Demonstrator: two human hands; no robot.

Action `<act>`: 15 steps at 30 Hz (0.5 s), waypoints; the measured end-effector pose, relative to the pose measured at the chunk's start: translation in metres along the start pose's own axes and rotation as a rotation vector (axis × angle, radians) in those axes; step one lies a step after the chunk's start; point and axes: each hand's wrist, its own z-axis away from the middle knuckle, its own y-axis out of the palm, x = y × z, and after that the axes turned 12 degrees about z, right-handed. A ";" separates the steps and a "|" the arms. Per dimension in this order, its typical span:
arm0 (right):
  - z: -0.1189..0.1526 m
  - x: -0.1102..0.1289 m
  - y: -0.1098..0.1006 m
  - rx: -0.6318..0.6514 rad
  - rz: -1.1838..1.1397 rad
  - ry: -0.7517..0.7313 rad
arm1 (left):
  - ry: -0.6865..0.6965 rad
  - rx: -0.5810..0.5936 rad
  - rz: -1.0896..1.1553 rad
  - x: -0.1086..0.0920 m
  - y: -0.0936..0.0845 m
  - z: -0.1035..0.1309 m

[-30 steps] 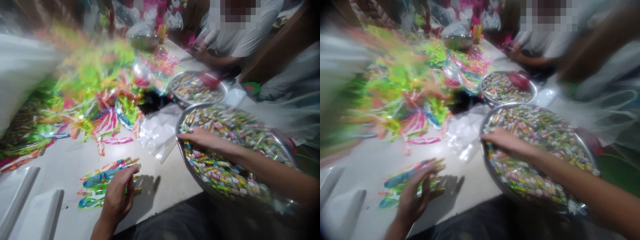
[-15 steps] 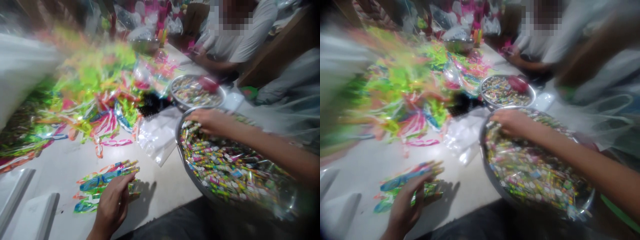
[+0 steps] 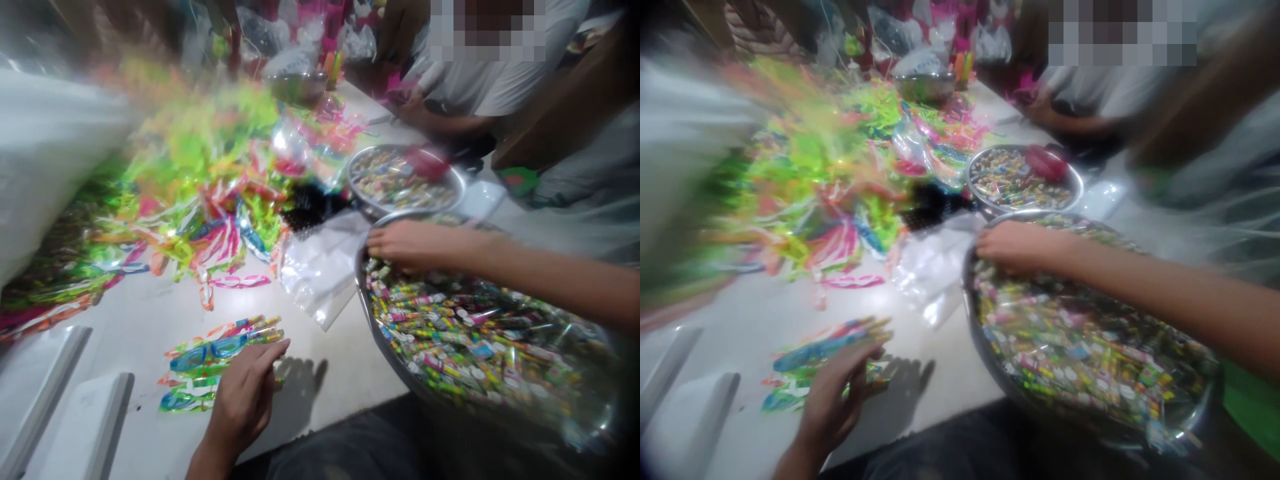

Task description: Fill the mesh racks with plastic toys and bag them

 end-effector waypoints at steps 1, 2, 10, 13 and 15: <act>0.001 0.000 0.000 0.017 0.009 -0.019 | -0.004 0.001 0.000 -0.002 0.000 0.000; 0.003 0.000 0.001 0.032 0.017 -0.037 | -0.006 0.002 -0.001 -0.002 0.000 0.001; 0.021 0.008 0.010 0.036 0.108 -0.019 | -0.041 0.024 0.019 0.002 0.003 0.008; 0.009 0.013 0.009 0.104 0.109 0.027 | -0.026 0.047 0.046 -0.002 0.007 0.001; 0.002 0.012 0.007 0.135 0.100 0.058 | 0.000 0.059 0.051 -0.007 0.010 -0.003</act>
